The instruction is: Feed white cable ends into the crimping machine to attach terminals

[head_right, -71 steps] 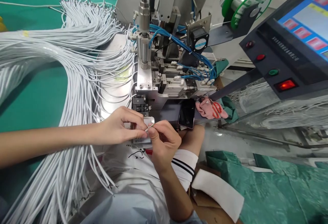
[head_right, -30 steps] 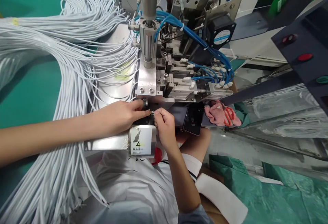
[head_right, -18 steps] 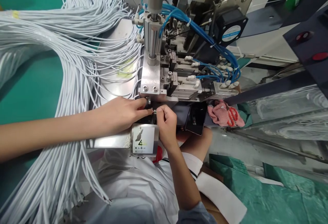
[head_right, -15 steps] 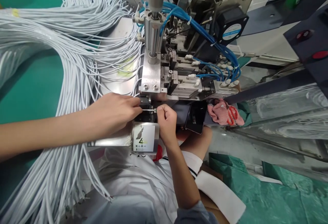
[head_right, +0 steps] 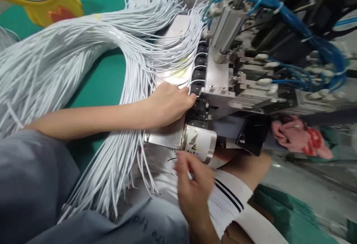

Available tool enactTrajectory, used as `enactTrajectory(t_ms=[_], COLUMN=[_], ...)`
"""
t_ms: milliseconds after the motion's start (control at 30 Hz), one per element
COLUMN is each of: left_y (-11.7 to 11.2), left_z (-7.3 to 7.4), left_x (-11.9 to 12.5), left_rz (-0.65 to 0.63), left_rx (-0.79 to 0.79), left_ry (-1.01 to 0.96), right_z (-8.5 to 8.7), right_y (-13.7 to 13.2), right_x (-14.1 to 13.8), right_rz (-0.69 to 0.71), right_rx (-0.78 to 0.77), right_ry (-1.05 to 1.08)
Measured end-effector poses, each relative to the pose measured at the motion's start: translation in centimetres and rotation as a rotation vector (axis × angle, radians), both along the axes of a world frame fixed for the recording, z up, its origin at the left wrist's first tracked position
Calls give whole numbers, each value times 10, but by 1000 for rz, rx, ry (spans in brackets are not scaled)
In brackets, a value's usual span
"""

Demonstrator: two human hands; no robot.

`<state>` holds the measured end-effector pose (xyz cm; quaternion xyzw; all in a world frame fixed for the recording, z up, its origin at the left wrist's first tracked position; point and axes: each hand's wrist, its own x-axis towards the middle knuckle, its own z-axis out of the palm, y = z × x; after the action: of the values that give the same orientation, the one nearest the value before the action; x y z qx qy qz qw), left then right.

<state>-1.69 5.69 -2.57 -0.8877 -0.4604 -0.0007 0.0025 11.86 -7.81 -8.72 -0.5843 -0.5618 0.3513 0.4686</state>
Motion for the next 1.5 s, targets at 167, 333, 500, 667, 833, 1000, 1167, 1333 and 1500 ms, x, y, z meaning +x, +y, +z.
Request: enactTrajectory(t_ms=[167, 333, 500, 667, 833, 1000, 1167, 1333, 1500], left_y=[-3, -12, -27, -41, -48, -50, -52, -49, -44], left_z=[5, 13, 13, 7, 1, -4, -4, -1, -5], left_x=[-1, 3, 10, 17, 19, 18, 17, 14, 19], left_rz=[-53, -157, -318, -579, -611, -553, -643, -672, -564], left_rx=[23, -6, -44, -163, -150, -135, -283, -544, -660], left_ry=[-68, -185, -235, -269, -318, -417, -602, -660, -621], right_z=[-16, -17, -12, -13, -10, -3, -1, 14, 34], right_y=[-2, 6, -2, -13, -12, -12, -14, -4, -7], right_x=[-41, -56, -56, -54, -55, -51, -14, 35, 68], right_rz=[587, 589, 519, 434, 352, 320, 377, 376, 184], right_rx=[-398, -539, -490, -318, -81, 86, 95, -19, -135], right_ry=[153, 346, 198, -51, -156, -274, -382, -257, -125])
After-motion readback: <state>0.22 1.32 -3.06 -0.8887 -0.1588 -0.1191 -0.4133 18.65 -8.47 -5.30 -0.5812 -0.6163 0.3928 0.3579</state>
